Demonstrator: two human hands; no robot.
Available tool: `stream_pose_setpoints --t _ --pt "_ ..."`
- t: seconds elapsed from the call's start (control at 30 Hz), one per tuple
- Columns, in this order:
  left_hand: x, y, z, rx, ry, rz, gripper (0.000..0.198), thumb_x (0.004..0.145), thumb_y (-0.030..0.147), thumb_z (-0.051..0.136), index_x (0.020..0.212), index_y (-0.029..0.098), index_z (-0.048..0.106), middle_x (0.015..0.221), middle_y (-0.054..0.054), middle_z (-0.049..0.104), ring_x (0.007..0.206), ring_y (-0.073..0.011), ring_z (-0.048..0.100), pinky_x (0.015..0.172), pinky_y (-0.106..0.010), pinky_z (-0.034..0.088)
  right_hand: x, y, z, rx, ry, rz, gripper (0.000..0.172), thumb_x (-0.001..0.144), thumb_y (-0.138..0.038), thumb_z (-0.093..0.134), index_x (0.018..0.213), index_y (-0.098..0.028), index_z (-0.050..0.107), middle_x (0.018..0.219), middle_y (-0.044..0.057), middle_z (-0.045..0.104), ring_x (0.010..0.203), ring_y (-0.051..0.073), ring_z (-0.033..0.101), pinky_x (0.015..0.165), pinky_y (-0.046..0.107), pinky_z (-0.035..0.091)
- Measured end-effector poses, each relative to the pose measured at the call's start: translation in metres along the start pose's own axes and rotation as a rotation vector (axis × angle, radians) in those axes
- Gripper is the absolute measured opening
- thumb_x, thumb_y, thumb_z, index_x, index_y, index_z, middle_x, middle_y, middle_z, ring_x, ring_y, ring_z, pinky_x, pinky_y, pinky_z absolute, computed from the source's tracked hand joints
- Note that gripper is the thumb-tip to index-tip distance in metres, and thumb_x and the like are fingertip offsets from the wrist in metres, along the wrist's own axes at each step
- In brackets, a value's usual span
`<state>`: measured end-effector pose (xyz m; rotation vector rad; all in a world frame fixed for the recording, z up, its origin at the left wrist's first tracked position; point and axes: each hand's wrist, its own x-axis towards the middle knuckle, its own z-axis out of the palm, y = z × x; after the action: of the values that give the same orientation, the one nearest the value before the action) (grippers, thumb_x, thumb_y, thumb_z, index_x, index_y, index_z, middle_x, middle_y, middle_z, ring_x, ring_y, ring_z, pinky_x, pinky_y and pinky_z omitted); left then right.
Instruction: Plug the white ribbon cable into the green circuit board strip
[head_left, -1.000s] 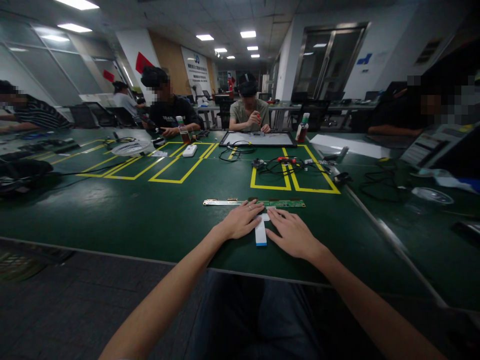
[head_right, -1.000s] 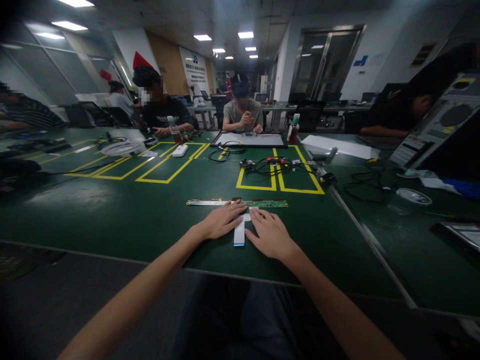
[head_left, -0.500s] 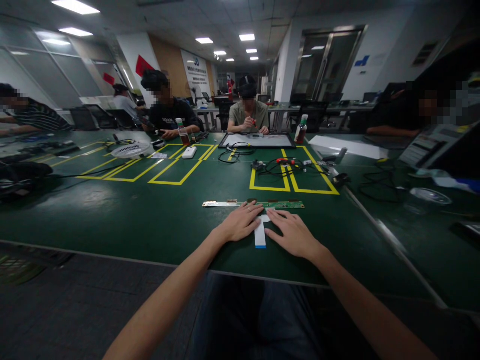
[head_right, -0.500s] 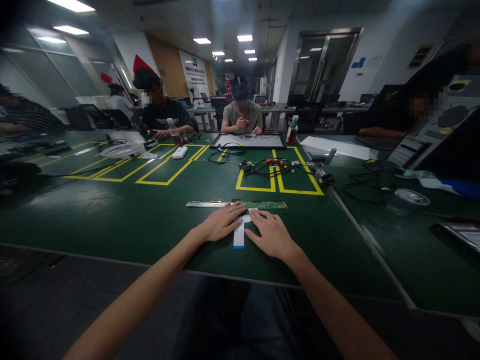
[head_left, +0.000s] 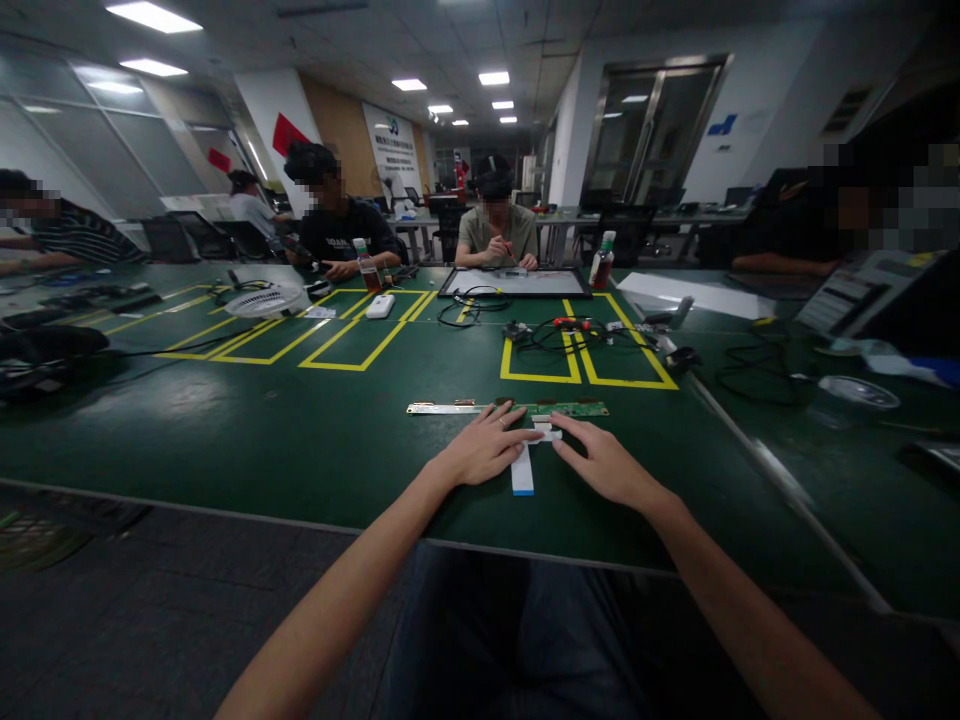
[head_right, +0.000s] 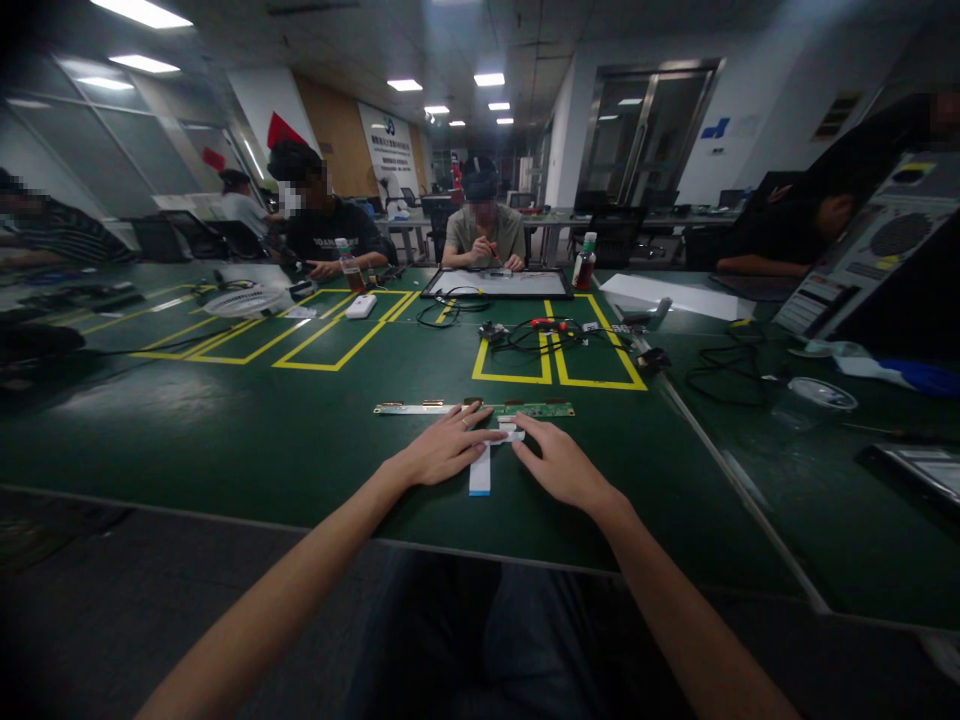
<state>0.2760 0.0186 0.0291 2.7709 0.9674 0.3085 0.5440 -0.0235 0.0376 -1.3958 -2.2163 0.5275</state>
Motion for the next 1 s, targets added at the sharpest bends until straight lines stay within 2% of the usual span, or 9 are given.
stream_pose_setpoints --t 0.1,0.23,0.4,0.63,0.87,1.0 --pt "-0.001 0.001 -0.001 -0.008 -0.005 -0.006 0.049 0.113 0.043 0.032 0.159 0.041 0.046 0.175 -0.003 0.030 0.165 -0.0319 0.017 0.131 -0.062 0.018 -0.015 0.007 -0.012 -0.059 0.066 0.015 0.049 0.106 -0.049 0.050 0.148 -0.026 0.061 0.150 0.007 0.064 0.140 0.028 0.058 0.122 0.051 0.043" --pt "-0.002 0.002 -0.004 -0.039 -0.013 -0.020 0.049 0.113 0.045 0.031 0.159 0.041 0.047 0.176 -0.001 0.028 0.165 -0.0301 0.017 0.132 -0.061 0.018 -0.043 0.029 -0.024 -0.142 0.124 0.040 0.046 0.106 -0.048 0.050 0.142 -0.025 0.065 0.143 0.010 0.069 0.136 0.030 0.060 0.118 0.054 0.047" --pt "-0.002 0.004 -0.006 -0.046 -0.015 -0.025 0.048 0.113 0.045 0.029 0.158 0.041 0.048 0.176 0.000 0.029 0.165 -0.0287 0.018 0.133 -0.060 0.018 -0.072 0.046 -0.020 -0.254 0.185 0.059 0.046 0.107 -0.046 0.048 0.145 -0.026 0.062 0.151 0.010 0.063 0.142 0.031 0.055 0.117 0.057 0.045" --pt "-0.004 0.006 -0.008 -0.057 -0.015 -0.027 0.050 0.112 0.051 0.032 0.158 0.040 0.049 0.175 -0.002 0.030 0.165 -0.0306 0.019 0.132 -0.060 0.020 -0.074 0.039 -0.014 -0.293 0.212 0.118 0.046 0.106 -0.046 0.046 0.146 -0.028 0.062 0.153 0.009 0.062 0.142 0.031 0.055 0.114 0.056 0.047" --pt "-0.005 0.006 -0.006 -0.050 0.006 -0.023 0.052 0.110 0.057 0.035 0.157 0.040 0.050 0.174 -0.002 0.033 0.164 -0.0323 0.022 0.131 -0.062 0.021 -0.075 0.042 -0.016 -0.270 0.202 0.104 0.048 0.107 -0.048 0.045 0.148 -0.029 0.061 0.154 0.009 0.060 0.143 0.032 0.054 0.115 0.058 0.046" --pt "-0.014 -0.002 -0.009 -0.011 0.013 -0.071 0.053 0.110 0.058 0.032 0.158 0.041 0.048 0.173 -0.002 0.035 0.163 -0.0313 0.027 0.130 -0.059 0.024 -0.075 0.042 -0.015 -0.267 0.199 0.108 0.048 0.106 -0.048 0.045 0.148 -0.030 0.060 0.154 0.009 0.060 0.143 0.032 0.054 0.114 0.058 0.046"
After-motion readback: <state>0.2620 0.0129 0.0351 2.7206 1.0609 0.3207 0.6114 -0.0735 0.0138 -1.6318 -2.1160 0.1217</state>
